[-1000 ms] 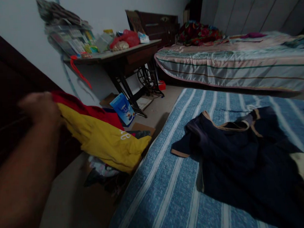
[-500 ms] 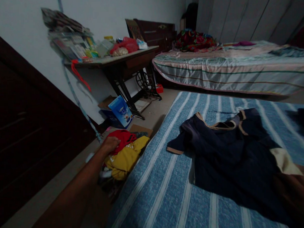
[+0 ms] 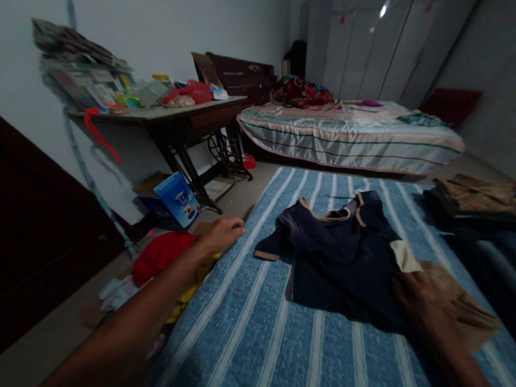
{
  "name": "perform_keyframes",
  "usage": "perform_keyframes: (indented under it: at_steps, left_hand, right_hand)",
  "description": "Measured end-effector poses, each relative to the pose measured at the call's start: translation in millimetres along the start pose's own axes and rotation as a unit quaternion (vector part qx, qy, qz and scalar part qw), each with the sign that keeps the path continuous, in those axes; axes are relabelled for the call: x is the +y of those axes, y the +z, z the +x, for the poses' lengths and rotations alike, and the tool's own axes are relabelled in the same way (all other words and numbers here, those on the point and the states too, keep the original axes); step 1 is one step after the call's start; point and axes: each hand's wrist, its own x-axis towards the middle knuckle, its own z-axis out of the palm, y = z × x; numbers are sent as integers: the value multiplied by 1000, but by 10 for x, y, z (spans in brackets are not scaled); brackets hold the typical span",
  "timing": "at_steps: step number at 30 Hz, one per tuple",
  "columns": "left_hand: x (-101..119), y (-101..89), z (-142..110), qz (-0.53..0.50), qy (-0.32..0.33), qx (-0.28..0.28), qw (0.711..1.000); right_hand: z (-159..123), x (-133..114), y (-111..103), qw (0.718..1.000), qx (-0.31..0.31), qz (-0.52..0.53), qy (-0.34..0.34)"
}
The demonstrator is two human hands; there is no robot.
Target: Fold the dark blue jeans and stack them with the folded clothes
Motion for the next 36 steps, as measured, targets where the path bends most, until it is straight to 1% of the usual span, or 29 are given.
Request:
perform_keyframes:
  at_steps: [2, 4, 6, 8, 11, 13, 15, 17, 19, 22, 24, 27, 30, 32, 33, 35, 36]
  left_hand:
    - [297, 149, 70, -8, 38, -13, 999]
    - [511, 285, 160, 8, 51, -6, 999]
    - [645, 395, 274, 25, 50, 3, 998]
    - [719, 477, 407, 33, 42, 11, 999]
    - [766, 573, 620, 38, 18, 19, 999]
    - [775, 635, 756, 39, -1, 15, 999]
    - [772, 694, 876, 36, -20, 4, 999]
    - [757, 742, 978, 29, -40, -2, 999]
    - [732, 769, 1063, 19, -58, -2, 998]
    - [690, 781, 1156, -8, -77, -5, 997]
    - [669, 790, 1188, -35, -84, -16, 996]
    - [655, 820, 1186, -90, -93, -42, 991]
    - [674, 818, 1138, -148, -89, -41, 984]
    - [719, 748, 1081, -186, -82, -17, 979]
    - [753, 683, 1039, -204, -80, -3, 976]
    - [842, 484, 910, -238, -74, 16, 968]
    - [891, 351, 817, -257, -71, 18, 964]
  right_hand:
    - [4, -12, -18, 1000, -14, -3, 4]
    - [21, -9, -48, 999, -35, 5, 2]
    - [76, 7, -101, 998, -63, 18, -2]
    - [196, 28, -180, 996, -84, 25, -5]
    - [523, 34, -308, 996, -85, 30, 5]
    - [826, -1, -358, 996, -82, 35, 8]
    - [1160, -76, -349, 996, -84, 39, 14]
    - [1488, -178, -283, 995, -83, 48, 20]
    - [1775, -284, -176, 996, -73, 53, 12]
    - [2087, -392, -1, 999, -37, 17, -36]
    - [2212, -410, 95, 996, -37, -19, -74]
    - [2289, -366, 171, 993, -63, -34, -91]
    - [2278, -265, 135, 996, -53, -26, -70]
    - [2232, -181, 26, 997, -47, -24, -51]
    - [2189, -134, -58, 998, -44, -20, -44]
    - [2035, -27, -286, 999, -35, 15, -37]
    - [1913, 38, -425, 997, -32, 52, -39]
